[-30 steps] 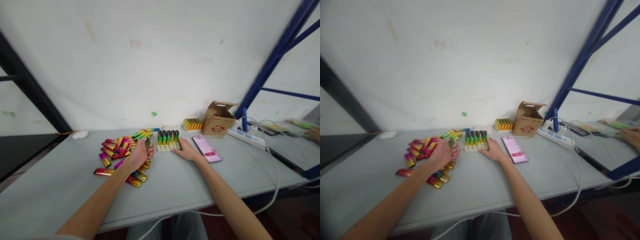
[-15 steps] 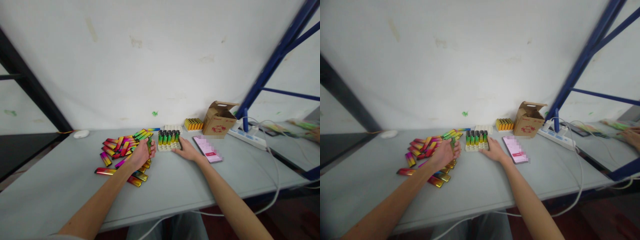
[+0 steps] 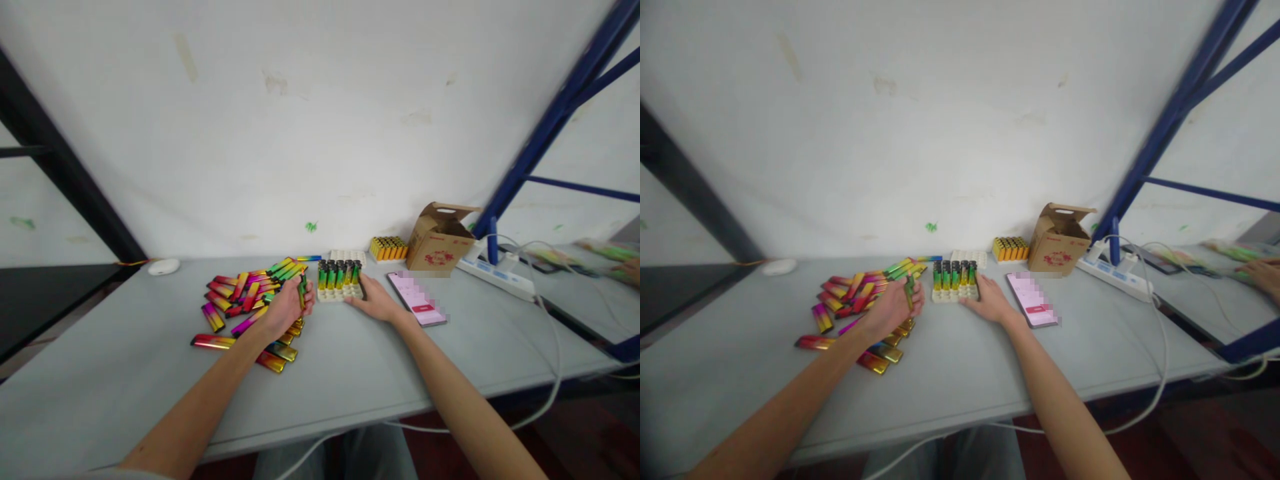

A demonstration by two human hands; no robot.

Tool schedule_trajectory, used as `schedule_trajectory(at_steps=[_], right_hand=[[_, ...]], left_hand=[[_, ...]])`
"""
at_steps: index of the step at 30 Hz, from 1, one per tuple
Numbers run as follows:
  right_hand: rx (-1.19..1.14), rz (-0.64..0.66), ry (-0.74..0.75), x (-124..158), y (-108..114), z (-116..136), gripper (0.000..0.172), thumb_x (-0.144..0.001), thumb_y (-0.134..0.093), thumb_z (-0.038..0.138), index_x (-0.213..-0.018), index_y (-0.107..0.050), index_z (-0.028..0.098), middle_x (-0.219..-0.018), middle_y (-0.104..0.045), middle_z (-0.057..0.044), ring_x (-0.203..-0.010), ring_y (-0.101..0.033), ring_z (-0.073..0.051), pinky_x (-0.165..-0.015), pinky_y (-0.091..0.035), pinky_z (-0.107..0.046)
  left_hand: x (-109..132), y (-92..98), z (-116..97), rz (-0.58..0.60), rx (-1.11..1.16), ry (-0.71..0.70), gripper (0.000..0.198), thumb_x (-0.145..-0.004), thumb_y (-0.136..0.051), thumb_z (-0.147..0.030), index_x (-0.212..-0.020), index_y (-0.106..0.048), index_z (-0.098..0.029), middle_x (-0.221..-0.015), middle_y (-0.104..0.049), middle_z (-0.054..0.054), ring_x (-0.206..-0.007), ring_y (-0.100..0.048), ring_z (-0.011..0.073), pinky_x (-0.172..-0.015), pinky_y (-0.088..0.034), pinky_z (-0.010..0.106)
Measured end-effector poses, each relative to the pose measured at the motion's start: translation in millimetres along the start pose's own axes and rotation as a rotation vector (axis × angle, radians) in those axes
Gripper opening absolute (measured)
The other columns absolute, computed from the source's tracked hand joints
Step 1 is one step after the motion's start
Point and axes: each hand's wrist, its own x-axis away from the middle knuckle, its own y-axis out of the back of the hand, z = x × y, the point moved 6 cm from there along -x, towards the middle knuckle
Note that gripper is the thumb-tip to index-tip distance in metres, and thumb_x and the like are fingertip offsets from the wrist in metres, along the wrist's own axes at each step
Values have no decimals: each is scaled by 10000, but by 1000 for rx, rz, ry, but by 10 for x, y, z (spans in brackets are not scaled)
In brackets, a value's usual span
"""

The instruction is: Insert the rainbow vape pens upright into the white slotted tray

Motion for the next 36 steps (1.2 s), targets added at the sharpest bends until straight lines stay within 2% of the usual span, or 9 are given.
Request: schedule_trajectory(at_steps=[7,10,13,16,18,21,26,31,36], right_hand=[[-57,-17,23,9,23,-12,648,-835,-600,495,-1342,-433,127,-1277,-578,-173,-1140,-557,-298,-994,-430,-447],[-78,-99,-61,23,66,-75,733,-818,-612,519,-1394,-388,124,-1333,-541,-198,-1206,-524,-332,-1030,-402,-495],[-99,-247,-195,44,147,-122,789,-802,-614,555,-1413,-363,122,-1328,-535,-217,-1150,-553,-347,-980,-435,-520],[-137,-445,-165,64,276,-11,617,-845,-574,490,-1346,-443,156,-1266,-568,-175,-1048,-586,-301,-924,-472,-477],[-169,-520,-77,73,341,128,433,-884,-525,428,-1241,-541,184,-1183,-601,-143,-1010,-587,-274,-911,-478,-451],[-241,-504,48,80,358,343,300,-913,-489,374,-1127,-632,220,-1124,-616,-112,-1041,-575,-260,-950,-462,-443],[-335,-439,178,106,289,597,269,-926,-496,361,-1052,-712,262,-1121,-602,-95,-1085,-565,-247,-963,-463,-448],[-405,-431,253,120,232,725,238,-917,-536,348,-1015,-737,267,-1123,-603,-92,-1067,-582,-222,-912,-498,-410],[-474,-412,258,108,230,778,178,-851,-633,355,-942,-736,241,-1075,-615,-91,-1032,-602,-213,-907,-498,-397]], left_hand=[[21,39,-64,7,89,-44,282,-912,-374,-345,-799,-549,-155,-633,-473,15,-556,-479,149,-486,-424,235],[8,64,-73,-2,108,-72,219,-890,-427,-278,-881,-588,-131,-645,-511,21,-596,-536,160,-537,-467,255],[-18,104,-47,-80,48,-87,137,-881,-498,-213,-905,-598,-123,-662,-567,24,-632,-596,164,-574,-488,253],[-25,99,-35,-110,-25,-134,54,-852,-585,-151,-899,-587,-126,-745,-643,48,-699,-646,168,-623,-505,254],[-17,61,-25,-71,-36,-155,109,-820,-654,-141,-899,-579,-134,-785,-668,53,-737,-661,166,-669,-519,266],[6,4,12,3,-53,-132,234,-758,-746,-159,-932,-591,-146,-784,-683,45,-770,-673,171,-711,-531,282],[49,-80,112,127,-194,-42,286,-738,-783,-244,-953,-644,-117,-853,-707,104,-805,-694,212,-733,-563,334],[69,-133,218,237,-305,8,304,-781,-744,-279,-1034,-659,-134,-946,-712,138,-839,-704,229,-743,-583,366],[64,-184,242,270,-474,-52,217,-791,-718,-286,-944,-702,-132,-887,-722,120,-801,-700,215,-717,-578,319]])
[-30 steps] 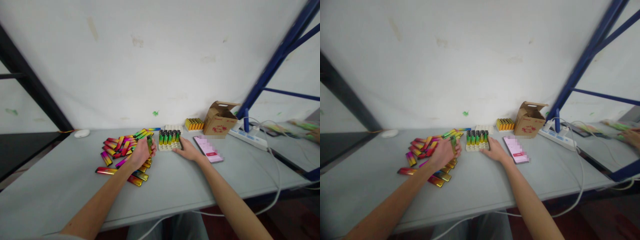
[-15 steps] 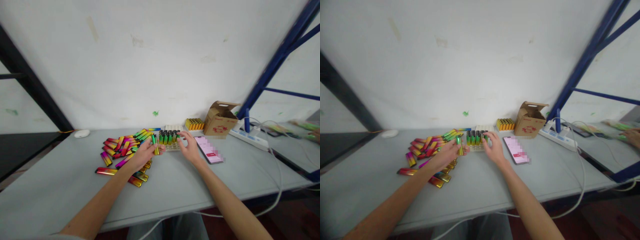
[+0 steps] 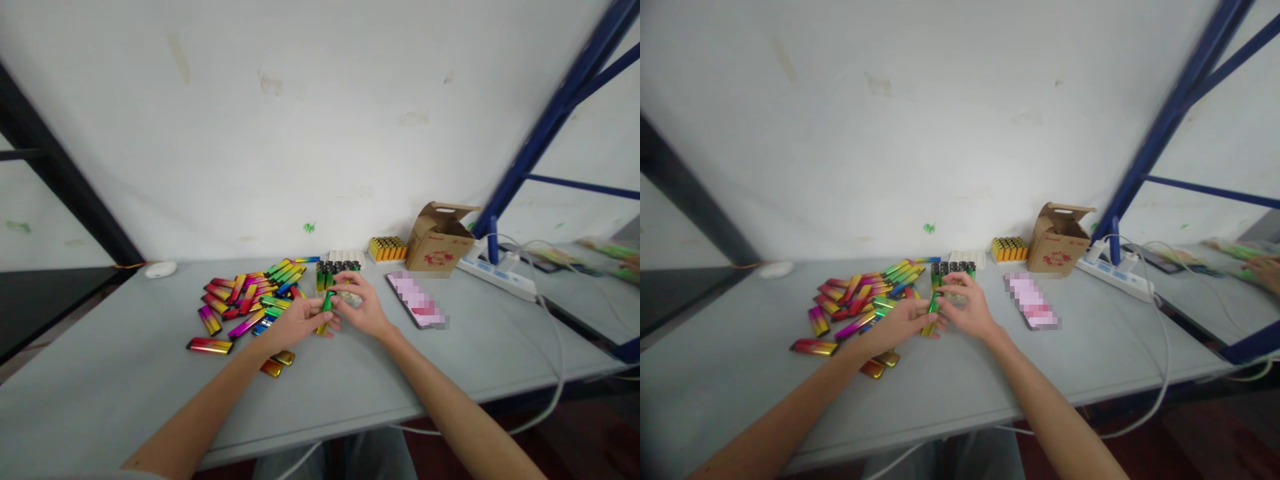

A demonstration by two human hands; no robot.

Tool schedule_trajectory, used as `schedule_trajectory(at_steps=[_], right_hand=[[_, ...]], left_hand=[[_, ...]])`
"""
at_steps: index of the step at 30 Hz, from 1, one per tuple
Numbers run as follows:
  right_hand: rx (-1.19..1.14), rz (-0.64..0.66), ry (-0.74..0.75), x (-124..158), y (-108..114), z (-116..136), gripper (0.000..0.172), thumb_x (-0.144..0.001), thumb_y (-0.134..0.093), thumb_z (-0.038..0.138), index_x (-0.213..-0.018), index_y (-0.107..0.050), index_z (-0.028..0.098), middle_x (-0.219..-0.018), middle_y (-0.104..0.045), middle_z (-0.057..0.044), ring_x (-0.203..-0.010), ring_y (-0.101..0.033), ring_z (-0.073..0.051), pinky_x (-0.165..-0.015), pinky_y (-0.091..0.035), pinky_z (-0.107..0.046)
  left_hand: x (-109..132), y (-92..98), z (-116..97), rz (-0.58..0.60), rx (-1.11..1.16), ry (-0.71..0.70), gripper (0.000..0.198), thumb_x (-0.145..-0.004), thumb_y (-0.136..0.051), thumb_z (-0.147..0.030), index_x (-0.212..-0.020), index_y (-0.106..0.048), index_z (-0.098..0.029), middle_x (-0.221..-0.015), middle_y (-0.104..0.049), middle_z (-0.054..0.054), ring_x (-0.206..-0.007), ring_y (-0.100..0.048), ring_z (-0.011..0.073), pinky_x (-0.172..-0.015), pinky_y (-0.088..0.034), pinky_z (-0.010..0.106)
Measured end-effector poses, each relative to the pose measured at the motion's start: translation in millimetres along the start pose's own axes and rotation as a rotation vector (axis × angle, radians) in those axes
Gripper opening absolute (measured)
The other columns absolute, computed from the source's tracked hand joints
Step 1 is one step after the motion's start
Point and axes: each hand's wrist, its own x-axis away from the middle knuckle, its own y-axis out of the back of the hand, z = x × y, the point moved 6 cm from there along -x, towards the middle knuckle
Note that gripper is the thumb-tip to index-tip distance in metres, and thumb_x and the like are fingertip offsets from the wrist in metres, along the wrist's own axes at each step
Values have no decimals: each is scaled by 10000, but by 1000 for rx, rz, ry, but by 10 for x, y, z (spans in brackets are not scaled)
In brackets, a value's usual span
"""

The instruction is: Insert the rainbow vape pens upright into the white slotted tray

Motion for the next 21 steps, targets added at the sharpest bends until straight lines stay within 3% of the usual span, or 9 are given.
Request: schedule_trajectory(at_steps=[10,16,18,21], right_hand=[[-242,68,-126,-22,-15,-129,212,-817,-679,423,-824,-688,211,-1058,-651,-92,-1005,-627,-205,-935,-478,-405],[-277,46,-150,-27,-26,-166,214,-774,-723,432,-827,-714,225,-1028,-675,-76,-963,-635,-198,-895,-491,-384],[-276,-17,-147,-52,42,-208,202,-782,-715,422,-837,-728,229,-1022,-674,-75,-969,-631,-200,-879,-496,-375],[-218,-194,-152,-83,243,-324,211,-795,-696,421,-861,-743,226,-1032,-666,-82,-990,-620,-215,-844,-506,-371]], left_hand=[[-18,93,-17,-75,-189,-139,226,-841,-644,-337,-954,-732,-162,-915,-732,93,-853,-688,227,-848,-548,375],[-30,65,-20,-70,-306,-162,359,-863,-584,-441,-1022,-693,-138,-942,-731,76,-916,-679,233,-870,-543,391],[-14,106,-78,-144,-380,-218,385,-877,-552,-434,-1111,-655,-146,-1019,-721,82,-968,-669,229,-895,-532,381],[46,258,-208,-361,-668,-335,345,-890,-517,-390,-1120,-635,-162,-1088,-700,93,-1005,-652,226,-930,-509,382]])
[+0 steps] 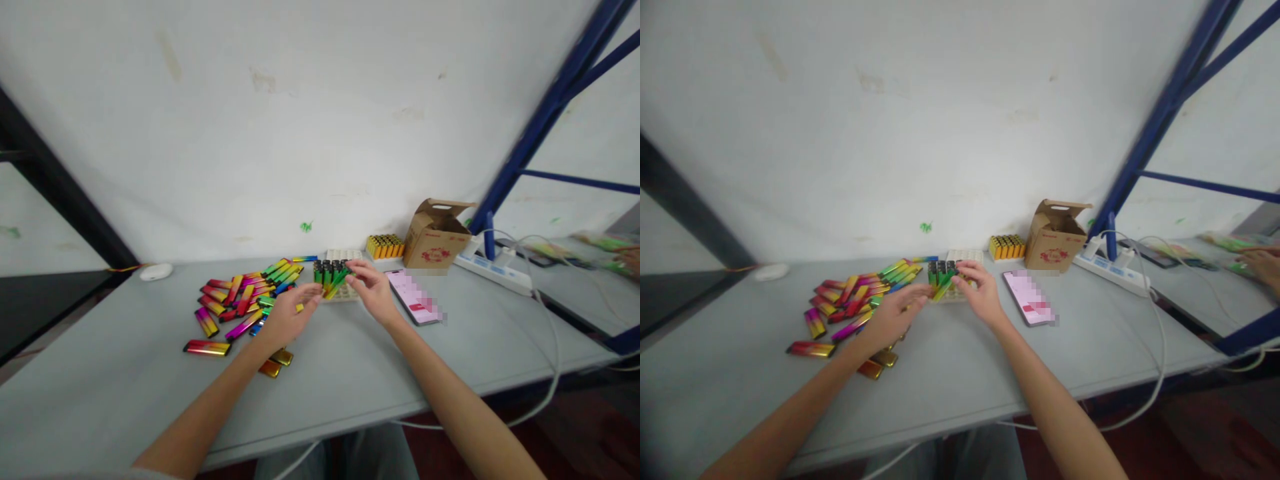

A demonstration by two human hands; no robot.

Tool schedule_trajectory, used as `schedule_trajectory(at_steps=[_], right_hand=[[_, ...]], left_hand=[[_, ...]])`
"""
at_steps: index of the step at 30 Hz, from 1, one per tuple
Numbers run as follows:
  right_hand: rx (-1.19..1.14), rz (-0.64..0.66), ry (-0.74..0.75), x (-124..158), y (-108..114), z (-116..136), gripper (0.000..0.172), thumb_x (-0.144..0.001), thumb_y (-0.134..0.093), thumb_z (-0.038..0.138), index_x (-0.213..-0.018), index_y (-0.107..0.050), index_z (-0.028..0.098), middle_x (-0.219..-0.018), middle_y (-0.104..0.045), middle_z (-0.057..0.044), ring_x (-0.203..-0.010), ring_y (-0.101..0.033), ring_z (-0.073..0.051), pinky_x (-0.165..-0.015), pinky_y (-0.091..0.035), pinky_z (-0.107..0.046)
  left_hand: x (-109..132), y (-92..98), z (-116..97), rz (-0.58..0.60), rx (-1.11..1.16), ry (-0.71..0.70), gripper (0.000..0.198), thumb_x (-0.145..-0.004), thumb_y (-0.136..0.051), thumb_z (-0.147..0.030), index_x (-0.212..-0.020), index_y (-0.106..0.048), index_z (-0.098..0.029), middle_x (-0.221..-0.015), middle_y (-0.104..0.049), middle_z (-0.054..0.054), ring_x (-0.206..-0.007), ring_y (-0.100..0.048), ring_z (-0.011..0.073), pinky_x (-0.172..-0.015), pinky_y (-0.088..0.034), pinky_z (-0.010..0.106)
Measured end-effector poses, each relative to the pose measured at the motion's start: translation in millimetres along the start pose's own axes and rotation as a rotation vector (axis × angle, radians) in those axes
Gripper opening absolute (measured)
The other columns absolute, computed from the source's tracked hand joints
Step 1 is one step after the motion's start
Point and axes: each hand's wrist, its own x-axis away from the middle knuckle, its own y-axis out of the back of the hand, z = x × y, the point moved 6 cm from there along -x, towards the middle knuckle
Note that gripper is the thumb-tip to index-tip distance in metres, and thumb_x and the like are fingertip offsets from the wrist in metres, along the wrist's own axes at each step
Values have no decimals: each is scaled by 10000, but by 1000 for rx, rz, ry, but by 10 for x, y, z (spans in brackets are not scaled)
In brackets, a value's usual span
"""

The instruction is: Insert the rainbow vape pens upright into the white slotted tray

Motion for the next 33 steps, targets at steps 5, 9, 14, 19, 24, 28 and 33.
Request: schedule_trajectory(at_steps=[5,9,14,19,24,28,33], right_hand=[[285,-209,92,-39,279,-65,196,-796,-697,383,-904,-751,229,-1042,-641,-89,-979,-597,-228,-881,-491,-427],[462,-185,148,-2,252,-108,167,-807,-690,361,-885,-757,231,-1081,-625,-98,-1003,-569,-247,-920,-464,-474],[489,-129,165,29,172,-213,167,-823,-672,351,-894,-755,224,-1086,-607,-104,-1007,-564,-250,-907,-476,-469],[486,-119,158,27,165,-295,177,-827,-666,352,-905,-755,220,-1065,-606,-105,-999,-566,-247,-916,-475,-467],[505,-129,135,22,176,-295,170,-823,-664,346,-918,-743,229,-1069,-593,-98,-984,-568,-239,-924,-474,-460],[519,-116,116,21,162,-256,184,-835,-642,310,-982,-704,220,-1073,-588,-96,-1028,-567,-240,-954,-459,-437],[530,-97,114,32,142,-228,156,-835,-623,273,-975,-664,218,-1070,-583,-89,-1045,-566,-238,-956,-457,-419]], left_hand=[[-31,310,124,-250,-570,-101,270,-885,-463,-292,-1028,-646,-154,-1067,-671,115,-1072,-587,259,-1005,-439,433],[-33,461,365,-325,-865,11,278,-848,-504,-295,-1025,-651,-139,-1104,-621,147,-1117,-531,296,-1022,-410,453],[-22,521,509,-301,-979,96,271,-846,-510,-333,-973,-680,-163,-1118,-611,135,-1128,-507,301,-995,-419,451],[-22,541,514,-282,-999,157,286,-829,-525,-353,-941,-708,-164,-1124,-615,135,-1141,-489,315,-975,-422,457],[-17,563,519,-265,-1001,222,313,-814,-538,-380,-949,-715,-161,-1153,-618,139,-1172,-472,334,-991,-397,489],[-10,580,525,-259,-997,271,331,-809,-536,-394,-950,-721,-160,-1176,-614,145,-1202,-454,348,-1018,-363,515],[-6,581,540,-253,-984,284,316,-805,-537,-386,-947,-720,-170,-1201,-608,140,-1211,-452,347,-1016,-362,515]])
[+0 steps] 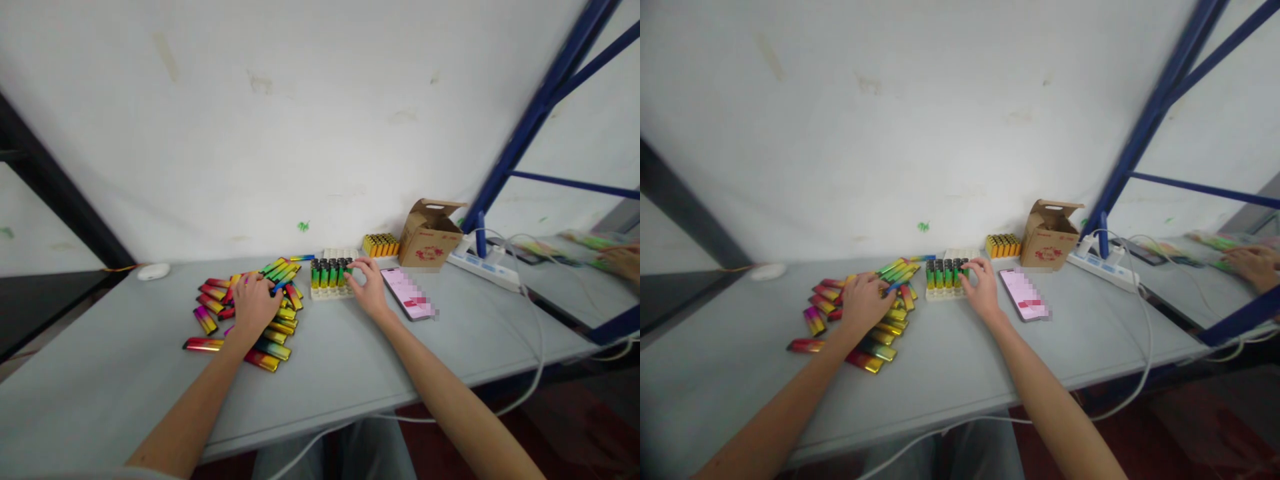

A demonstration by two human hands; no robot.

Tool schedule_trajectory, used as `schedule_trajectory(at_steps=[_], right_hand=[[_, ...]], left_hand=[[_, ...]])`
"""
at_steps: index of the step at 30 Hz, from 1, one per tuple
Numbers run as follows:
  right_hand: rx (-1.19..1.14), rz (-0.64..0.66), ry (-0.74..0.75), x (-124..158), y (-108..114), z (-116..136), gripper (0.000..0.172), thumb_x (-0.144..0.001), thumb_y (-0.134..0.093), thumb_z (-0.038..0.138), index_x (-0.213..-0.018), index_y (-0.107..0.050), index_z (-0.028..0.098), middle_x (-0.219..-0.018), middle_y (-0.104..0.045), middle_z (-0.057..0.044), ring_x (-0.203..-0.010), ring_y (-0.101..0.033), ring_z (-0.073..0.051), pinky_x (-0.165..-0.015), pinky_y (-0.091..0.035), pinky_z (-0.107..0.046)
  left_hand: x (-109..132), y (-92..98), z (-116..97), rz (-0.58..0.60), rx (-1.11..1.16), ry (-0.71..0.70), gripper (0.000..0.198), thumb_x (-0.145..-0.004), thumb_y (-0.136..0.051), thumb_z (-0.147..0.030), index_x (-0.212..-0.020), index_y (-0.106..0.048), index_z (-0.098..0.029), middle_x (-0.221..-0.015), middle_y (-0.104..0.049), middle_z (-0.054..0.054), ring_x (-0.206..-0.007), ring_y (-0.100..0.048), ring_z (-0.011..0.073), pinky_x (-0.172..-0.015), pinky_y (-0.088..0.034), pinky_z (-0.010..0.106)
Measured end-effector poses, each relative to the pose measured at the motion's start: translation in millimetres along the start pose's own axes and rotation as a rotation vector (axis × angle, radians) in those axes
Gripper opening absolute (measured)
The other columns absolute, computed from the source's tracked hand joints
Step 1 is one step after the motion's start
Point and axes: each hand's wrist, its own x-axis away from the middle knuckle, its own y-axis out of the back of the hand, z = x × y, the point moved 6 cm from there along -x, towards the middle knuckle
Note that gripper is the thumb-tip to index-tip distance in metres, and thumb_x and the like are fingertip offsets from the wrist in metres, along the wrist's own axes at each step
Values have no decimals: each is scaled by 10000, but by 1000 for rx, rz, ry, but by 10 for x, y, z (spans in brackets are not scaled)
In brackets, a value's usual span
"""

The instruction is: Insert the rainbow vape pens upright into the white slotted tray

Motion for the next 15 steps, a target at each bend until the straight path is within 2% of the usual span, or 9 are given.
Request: schedule_trajectory(at_steps=[6,10,12,15], right_hand=[[34,5,35,13,12,55,178,-835,-589,243,-1002,-647,218,-1082,-577,-92,-1053,-562,-238,-976,-446,-419],[52,-20,40,10,43,83,188,-840,-567,239,-1011,-643,216,-1078,-581,-97,-1054,-558,-241,-974,-447,-419],[57,-29,32,8,53,83,186,-842,-562,244,-1006,-646,214,-1073,-584,-100,-1049,-560,-244,-969,-449,-424],[66,-34,28,7,56,79,174,-842,-556,247,-984,-650,212,-1060,-586,-98,-1037,-565,-245,-962,-452,-426]], left_hand=[[-1,29,-1,-60,20,-20,297,-808,-531,-381,-938,-700,-173,-1141,-620,137,-1163,-482,333,-1001,-382,508],[-6,88,-116,-116,106,-154,282,-814,-538,-368,-957,-691,-178,-1107,-625,116,-1111,-517,286,-1001,-410,439],[15,122,-195,-141,138,-211,241,-822,-543,-383,-860,-698,-203,-1098,-631,99,-1127,-518,276,-1015,-407,425],[74,172,-282,-166,118,-198,271,-822,-560,-424,-686,-665,-215,-1061,-646,93,-1145,-516,287,-1011,-407,441]])
